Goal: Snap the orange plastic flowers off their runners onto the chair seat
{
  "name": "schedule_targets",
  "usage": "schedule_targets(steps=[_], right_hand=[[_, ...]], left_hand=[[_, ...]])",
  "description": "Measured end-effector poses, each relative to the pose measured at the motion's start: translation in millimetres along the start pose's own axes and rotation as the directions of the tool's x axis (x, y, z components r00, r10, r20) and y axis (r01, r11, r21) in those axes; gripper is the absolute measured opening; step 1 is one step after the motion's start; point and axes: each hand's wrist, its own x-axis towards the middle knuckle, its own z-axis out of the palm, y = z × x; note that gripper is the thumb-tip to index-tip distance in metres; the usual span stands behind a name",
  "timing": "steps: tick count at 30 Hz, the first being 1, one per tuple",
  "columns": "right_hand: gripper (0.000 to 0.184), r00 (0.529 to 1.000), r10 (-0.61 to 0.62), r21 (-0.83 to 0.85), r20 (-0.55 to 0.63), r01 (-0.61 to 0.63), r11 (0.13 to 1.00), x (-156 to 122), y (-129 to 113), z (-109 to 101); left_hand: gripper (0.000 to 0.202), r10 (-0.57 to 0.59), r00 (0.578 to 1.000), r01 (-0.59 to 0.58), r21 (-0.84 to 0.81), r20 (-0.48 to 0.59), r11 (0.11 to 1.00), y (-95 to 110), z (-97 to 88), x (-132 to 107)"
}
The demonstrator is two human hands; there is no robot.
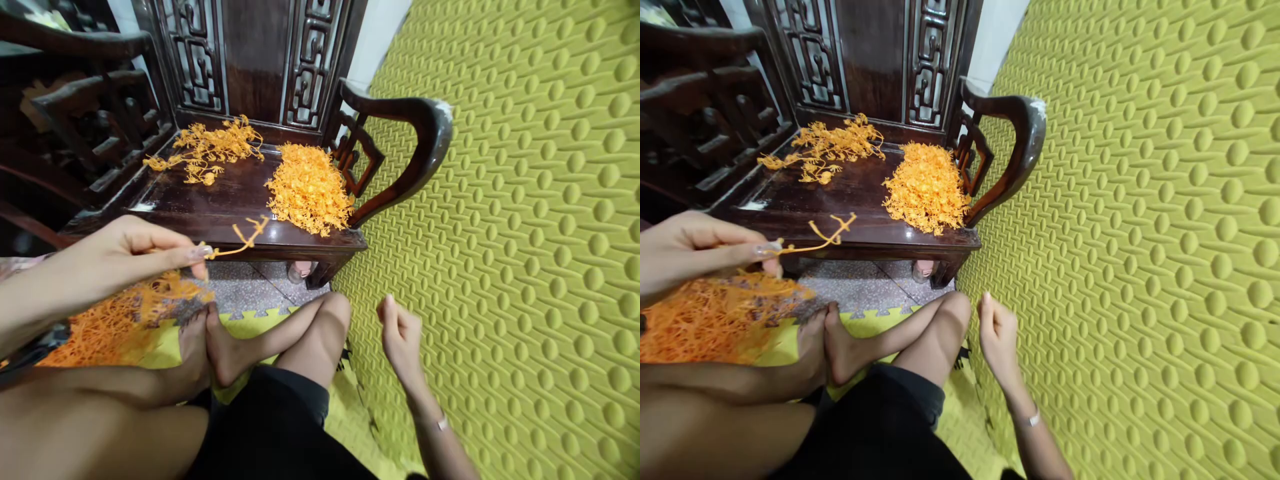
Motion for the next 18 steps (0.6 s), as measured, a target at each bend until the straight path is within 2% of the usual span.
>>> schedule_targets(steps=[2,5,7,8,10,13,15,16,17,18], right_hand=[[0.034,0.982,-0.185,-0.057,-0.037,0.183,0.982,40,-13,14],[0.017,0.923,-0.376,-0.138,-0.084,0.362,0.922,124,-28,52],[0.019,0.909,-0.404,-0.161,-0.101,0.386,0.908,182,-31,81],[0.026,0.911,-0.401,-0.191,-0.097,0.378,0.906,207,-32,96],[0.036,0.932,-0.360,-0.292,-0.051,0.331,0.897,244,-35,121],[0.038,0.978,-0.206,-0.419,0.030,0.200,0.886,259,-45,144],[0.037,0.965,-0.252,-0.343,-0.070,0.214,0.915,244,-58,147],[0.036,0.931,-0.328,-0.238,-0.161,0.286,0.928,230,-66,145],[0.035,0.873,-0.407,-0.114,-0.267,0.391,0.913,213,-76,141],[0.036,0.816,-0.466,0.031,-0.344,0.505,0.862,195,-86,136]], left_hand=[[0.023,-0.002,0.998,0.004,0.036,-0.065,0.999,19,13.8,2],[0.021,-0.051,0.990,0.052,0.006,-0.133,0.999,46,29.6,6],[0.022,-0.021,0.992,0.017,-0.031,-0.124,0.999,57,34.9,9],[0.022,0.001,0.995,-0.006,-0.046,-0.103,0.999,59,36.5,10],[0.022,0.034,0.998,-0.038,-0.070,-0.054,0.997,60,38.9,13],[0.024,0.053,0.999,-0.053,-0.092,-0.008,0.994,56,41.2,17],[0.026,0.046,0.999,-0.045,-0.110,0.015,0.993,52,41.9,19],[0.027,0.042,0.999,-0.038,-0.123,0.030,0.992,50,42.3,21],[0.028,0.035,0.998,-0.029,-0.137,0.045,0.990,48,42.7,23],[0.029,0.030,0.998,-0.021,-0.155,0.057,0.988,46,43.4,25]])
